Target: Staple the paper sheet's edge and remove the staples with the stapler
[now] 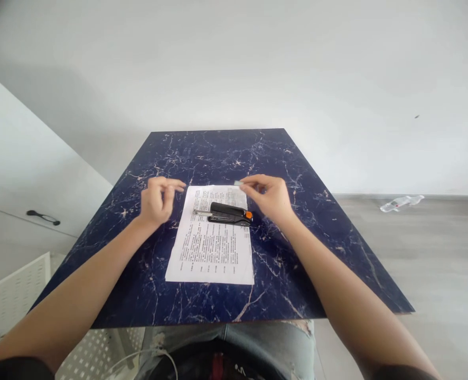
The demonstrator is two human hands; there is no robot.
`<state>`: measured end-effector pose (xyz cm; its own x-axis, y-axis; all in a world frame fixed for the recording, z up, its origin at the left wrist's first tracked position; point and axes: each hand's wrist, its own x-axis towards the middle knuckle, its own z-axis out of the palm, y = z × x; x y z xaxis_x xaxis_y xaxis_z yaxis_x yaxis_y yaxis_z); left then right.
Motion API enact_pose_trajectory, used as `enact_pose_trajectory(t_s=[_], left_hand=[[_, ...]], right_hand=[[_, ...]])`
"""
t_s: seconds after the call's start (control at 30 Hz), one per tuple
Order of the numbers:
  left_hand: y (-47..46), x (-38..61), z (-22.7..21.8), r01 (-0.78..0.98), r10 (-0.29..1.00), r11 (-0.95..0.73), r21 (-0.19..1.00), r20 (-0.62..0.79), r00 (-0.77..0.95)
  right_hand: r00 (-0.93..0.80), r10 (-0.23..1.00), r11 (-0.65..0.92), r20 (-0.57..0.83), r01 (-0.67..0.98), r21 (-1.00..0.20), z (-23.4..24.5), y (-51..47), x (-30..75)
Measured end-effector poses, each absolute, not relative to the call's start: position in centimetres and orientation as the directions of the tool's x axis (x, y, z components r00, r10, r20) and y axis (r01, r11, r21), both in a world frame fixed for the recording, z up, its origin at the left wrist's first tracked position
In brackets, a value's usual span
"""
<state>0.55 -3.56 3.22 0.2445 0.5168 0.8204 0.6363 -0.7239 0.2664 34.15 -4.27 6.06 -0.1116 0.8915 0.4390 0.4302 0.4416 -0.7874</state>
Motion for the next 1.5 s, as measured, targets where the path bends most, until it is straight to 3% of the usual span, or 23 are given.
enact_pose_trajectory(t_s=[0.07,0.17,0.27,0.4,0.5,0.67,0.87,1.0,1.13,1.23,1.33,1.5], left_hand=[[-2.1,-2.0,3.7,0.756,0.656,-0.529,0.387,0.751,0.075],[-0.3,-5.5,4.0,0.838,0.754,-0.228,0.497,0.634,-0.171],[0.7,-7.5,3.5,0.915,0.835,0.017,0.402,0.498,-0.234],[1.1,-7.8,2.4,0.962,0.903,0.124,0.243,0.373,-0.211],[1.2,-7.4,2.2,0.968,0.919,0.109,0.226,0.348,-0.185],[0.8,-6.9,2.6,0.981,0.95,0.029,0.193,0.3,-0.087],[0.0,-5.5,3.2,0.988,0.958,0.024,0.155,0.277,-0.067],[-0.6,-3.6,3.5,0.975,0.936,-0.113,0.191,0.349,0.04],[-2.1,-0.8,3.8,0.822,0.858,-0.387,0.417,0.49,0.155],[-3.4,1.5,3.9,0.668,0.826,-0.515,0.538,0.521,0.217],[-4.3,2.6,3.9,0.635,0.795,-0.575,0.516,0.536,0.285],[-4.5,2.4,4.1,0.603,0.763,-0.629,0.491,0.54,0.356]], right_hand=[[-0.007,0.923,0.331,0.385,0.526,-0.784,5.0,-2.1,36.6],[0.138,0.932,0.172,0.335,0.645,-0.745,2.7,0.8,40.3],[0.172,0.95,0.058,0.261,0.723,-0.689,0.7,2.9,42.5],[0.176,0.947,0.033,0.269,0.779,-0.626,-0.4,4.1,42.5],[0.183,0.934,0.056,0.307,0.773,-0.632,-0.4,4.3,42.0],[0.227,0.938,0.051,0.26,0.654,-0.754,-0.4,4.2,42.2],[0.12,0.955,0.166,0.272,0.54,-0.825,-1.1,4.5,42.3],[0.129,0.947,0.166,0.293,0.584,-0.795,-1.2,4.5,42.2],[0.167,0.931,0.157,0.326,0.622,-0.767,-0.9,4.3,42.0],[0.171,0.912,0.178,0.373,0.654,-0.735,-0.6,4.1,41.7],[0.098,0.912,0.232,0.399,0.68,-0.696,-0.3,3.8,41.3],[-0.055,0.944,0.248,0.326,0.77,-0.588,0.0,3.5,40.8]])
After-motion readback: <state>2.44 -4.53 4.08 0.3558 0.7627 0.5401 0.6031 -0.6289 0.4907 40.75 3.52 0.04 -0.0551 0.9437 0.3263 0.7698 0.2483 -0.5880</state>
